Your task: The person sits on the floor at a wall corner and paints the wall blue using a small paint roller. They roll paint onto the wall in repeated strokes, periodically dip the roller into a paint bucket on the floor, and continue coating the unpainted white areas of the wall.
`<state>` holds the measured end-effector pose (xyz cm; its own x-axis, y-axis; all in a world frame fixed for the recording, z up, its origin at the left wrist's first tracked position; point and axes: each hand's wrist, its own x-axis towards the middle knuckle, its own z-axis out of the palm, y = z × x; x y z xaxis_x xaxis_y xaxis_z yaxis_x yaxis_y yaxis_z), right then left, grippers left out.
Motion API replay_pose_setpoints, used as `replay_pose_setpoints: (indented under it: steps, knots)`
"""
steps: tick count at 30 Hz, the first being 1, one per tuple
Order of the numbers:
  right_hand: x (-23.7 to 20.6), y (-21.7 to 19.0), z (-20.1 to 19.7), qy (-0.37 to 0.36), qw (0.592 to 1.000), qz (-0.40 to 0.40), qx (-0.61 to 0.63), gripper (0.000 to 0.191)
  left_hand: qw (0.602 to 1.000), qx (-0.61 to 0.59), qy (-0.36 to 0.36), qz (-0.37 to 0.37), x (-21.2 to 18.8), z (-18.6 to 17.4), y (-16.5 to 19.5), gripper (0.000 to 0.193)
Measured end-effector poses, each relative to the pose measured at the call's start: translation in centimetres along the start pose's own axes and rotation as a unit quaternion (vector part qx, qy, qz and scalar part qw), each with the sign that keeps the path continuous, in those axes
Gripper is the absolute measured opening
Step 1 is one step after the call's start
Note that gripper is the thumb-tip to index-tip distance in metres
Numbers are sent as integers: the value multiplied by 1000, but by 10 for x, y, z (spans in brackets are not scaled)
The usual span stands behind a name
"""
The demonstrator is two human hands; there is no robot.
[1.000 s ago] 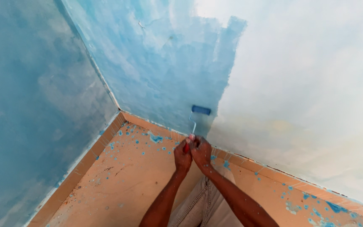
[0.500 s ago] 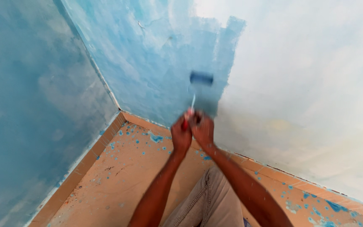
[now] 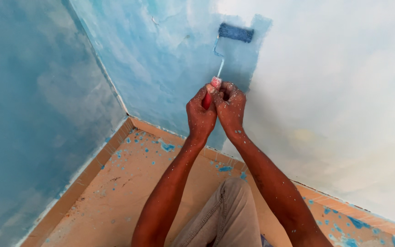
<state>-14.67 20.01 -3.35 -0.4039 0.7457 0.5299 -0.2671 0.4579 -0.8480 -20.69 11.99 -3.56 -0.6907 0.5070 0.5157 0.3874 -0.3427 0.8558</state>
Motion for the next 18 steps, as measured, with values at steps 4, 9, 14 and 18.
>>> replay_pose_setpoints:
  steps: [4,9,14,18]
  knots:
    - [-44,34,-4,-11,993,38,-111,29,1000,15,16,18,-44,-6,-34,29]
    - [-141,99,-9,-30,972,124,-198,35,992,12,27,-121,-141,-16,-108,33]
    - [-91,64,-9,-35,979,31,-199,40,984,-42,45,-168,-99,1,-95,32]
    - [10,-10,16,-60,976,-1,-210,44,980,-169,84,-70,-6,4,-37,29]
